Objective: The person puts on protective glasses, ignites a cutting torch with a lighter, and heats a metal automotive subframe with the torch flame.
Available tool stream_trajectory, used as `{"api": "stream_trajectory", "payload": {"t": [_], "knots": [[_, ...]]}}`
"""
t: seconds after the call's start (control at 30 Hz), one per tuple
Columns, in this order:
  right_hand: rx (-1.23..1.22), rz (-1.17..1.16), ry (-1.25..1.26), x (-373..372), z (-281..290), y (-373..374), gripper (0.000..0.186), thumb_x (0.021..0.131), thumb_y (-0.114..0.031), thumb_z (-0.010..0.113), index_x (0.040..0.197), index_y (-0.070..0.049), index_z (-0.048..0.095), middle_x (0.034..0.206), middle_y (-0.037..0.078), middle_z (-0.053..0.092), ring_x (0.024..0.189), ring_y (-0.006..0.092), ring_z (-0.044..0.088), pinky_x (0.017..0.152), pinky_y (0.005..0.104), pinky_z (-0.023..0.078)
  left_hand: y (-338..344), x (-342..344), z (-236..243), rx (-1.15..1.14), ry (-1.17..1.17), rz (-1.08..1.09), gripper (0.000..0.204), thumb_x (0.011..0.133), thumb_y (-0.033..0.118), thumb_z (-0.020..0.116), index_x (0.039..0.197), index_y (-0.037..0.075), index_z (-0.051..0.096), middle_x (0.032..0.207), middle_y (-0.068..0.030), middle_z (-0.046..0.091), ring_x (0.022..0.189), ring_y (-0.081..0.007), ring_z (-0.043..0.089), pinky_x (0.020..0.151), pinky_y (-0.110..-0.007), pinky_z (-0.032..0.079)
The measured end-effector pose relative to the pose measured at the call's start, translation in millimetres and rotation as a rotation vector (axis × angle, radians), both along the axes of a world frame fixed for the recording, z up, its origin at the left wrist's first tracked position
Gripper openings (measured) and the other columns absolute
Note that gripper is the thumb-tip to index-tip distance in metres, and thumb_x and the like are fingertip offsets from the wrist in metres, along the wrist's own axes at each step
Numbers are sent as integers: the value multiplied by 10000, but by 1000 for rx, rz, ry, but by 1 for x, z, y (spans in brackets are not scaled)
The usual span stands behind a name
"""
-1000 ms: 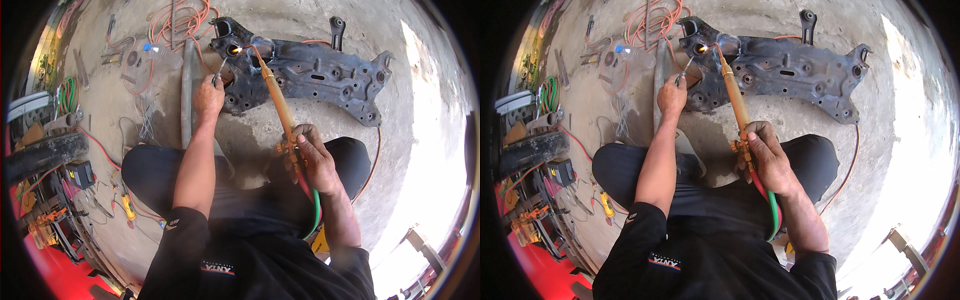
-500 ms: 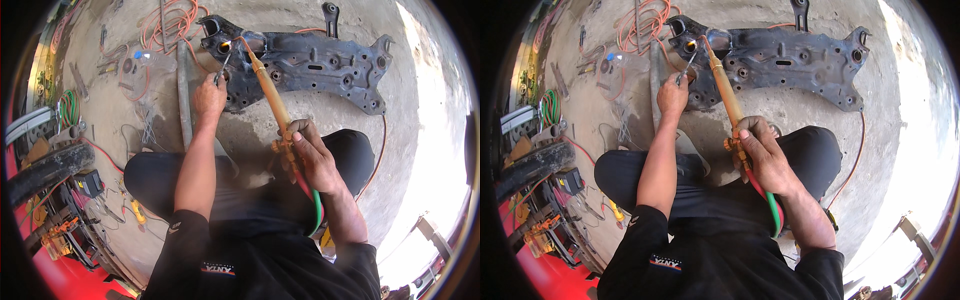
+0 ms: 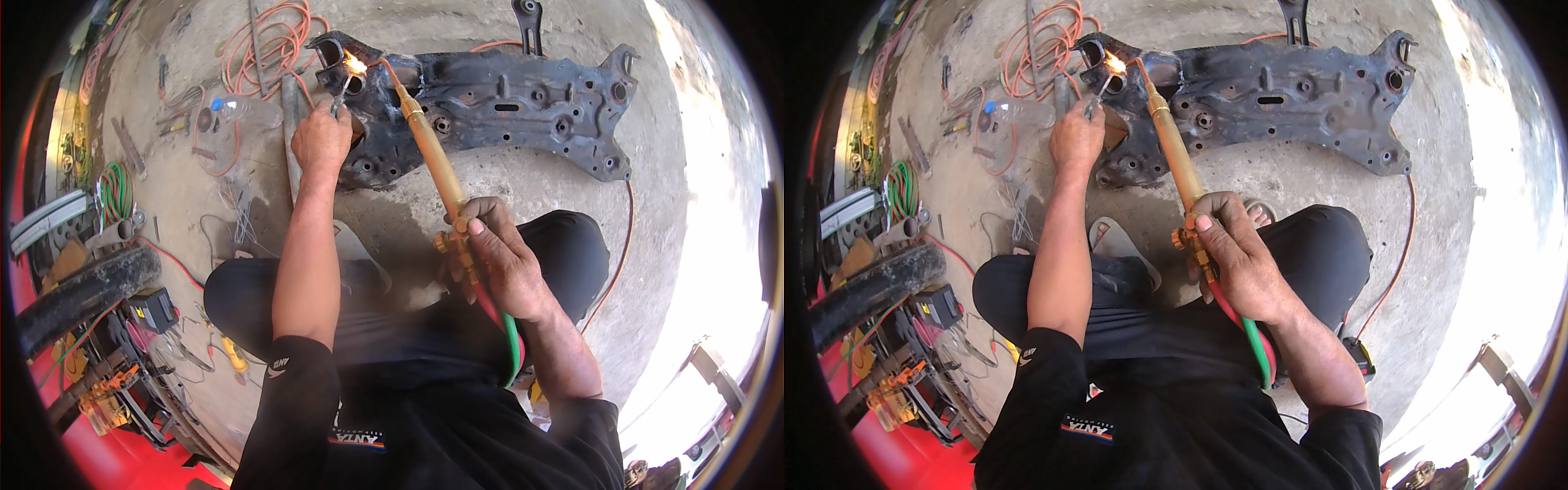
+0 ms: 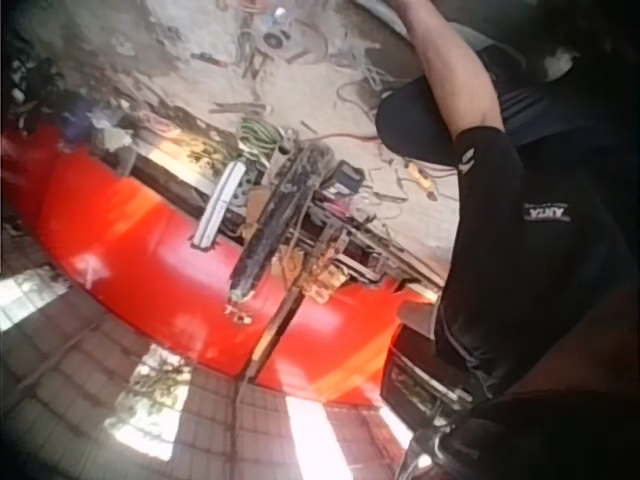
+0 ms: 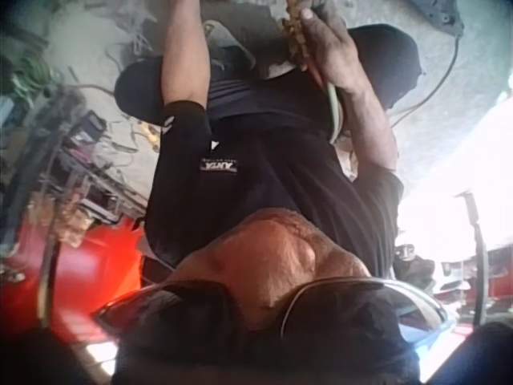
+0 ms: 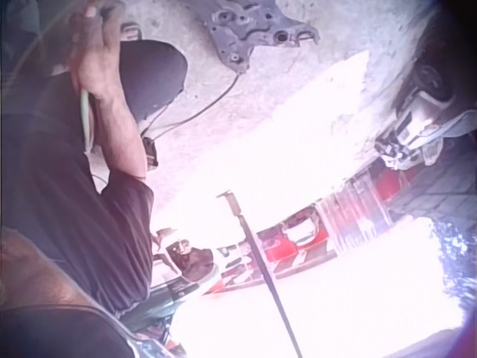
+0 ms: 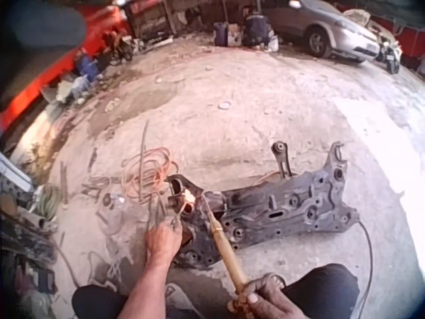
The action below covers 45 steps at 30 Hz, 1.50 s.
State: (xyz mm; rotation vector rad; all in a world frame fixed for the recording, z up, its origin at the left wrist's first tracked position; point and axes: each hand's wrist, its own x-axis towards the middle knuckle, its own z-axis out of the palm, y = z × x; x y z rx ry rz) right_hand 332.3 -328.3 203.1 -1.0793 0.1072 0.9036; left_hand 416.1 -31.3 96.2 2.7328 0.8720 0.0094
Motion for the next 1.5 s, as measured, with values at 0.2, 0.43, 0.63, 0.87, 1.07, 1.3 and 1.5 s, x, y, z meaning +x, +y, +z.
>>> {"api": "stream_trajectory", "payload": {"t": [0.2,0.43,0.63,0.87,1.07,1.3,1.5], "knots": [[38,15,38,0,-2,1,226,1094,-305,411,1160,-90,428,1007,77,534,685,121,594,466,237,487,-5,1,13,10,5,-77,360,928,434,579,1118,162,719,1006,-232,717,981,-436,673,884,-524,513],[38,18,33,2,-1,5,230,1094,-310,408,1171,-94,432,1008,88,551,693,131,601,467,239,490,4,11,24,46,104,-174,346,931,421,588,1104,149,713,1018,-217,720,986,-426,674,883,-514,520],[32,7,7,0,0,8,225,1095,-307,406,1181,-100,426,1030,96,562,707,138,603,476,242,491,8,8,34,13,120,-206,338,949,408,572,1096,139,714,1039,-207,721,1026,-409,670,899,-514,515],[-43,-21,-7,-3,3,12,227,1095,-297,404,1206,-100,417,1066,102,525,683,153,599,482,262,501,9,8,28,17,70,-161,352,945,395,578,1140,130,703,1074,-180,723,1045,-386,673,897,-497,523],[-40,5,-45,-5,5,15,253,1095,-306,392,1216,-85,416,1101,111,520,722,173,614,477,268,508,12,4,27,-53,87,-203,350,924,366,608,1149,114,703,1060,-200,723,1054,-371,676,908,-488,525],[-69,-41,-88,-8,11,20,248,1083,-279,381,1205,-73,445,1177,192,599,692,211,649,441,283,512,-33,-49,56,-321,68,-188,353,915,323,641,1166,79,680,1064,-236,712,1044,-397,672,912,-489,526],[-27,-5,-77,-10,13,17,277,1088,-319,401,1219,-77,434,1161,172,583,732,189,626,465,266,504,-67,-98,78,-473,-419,-219,279,866,33,648,1144,25,631,1135,-181,598,1064,-376,623,906,-454,518]]}}
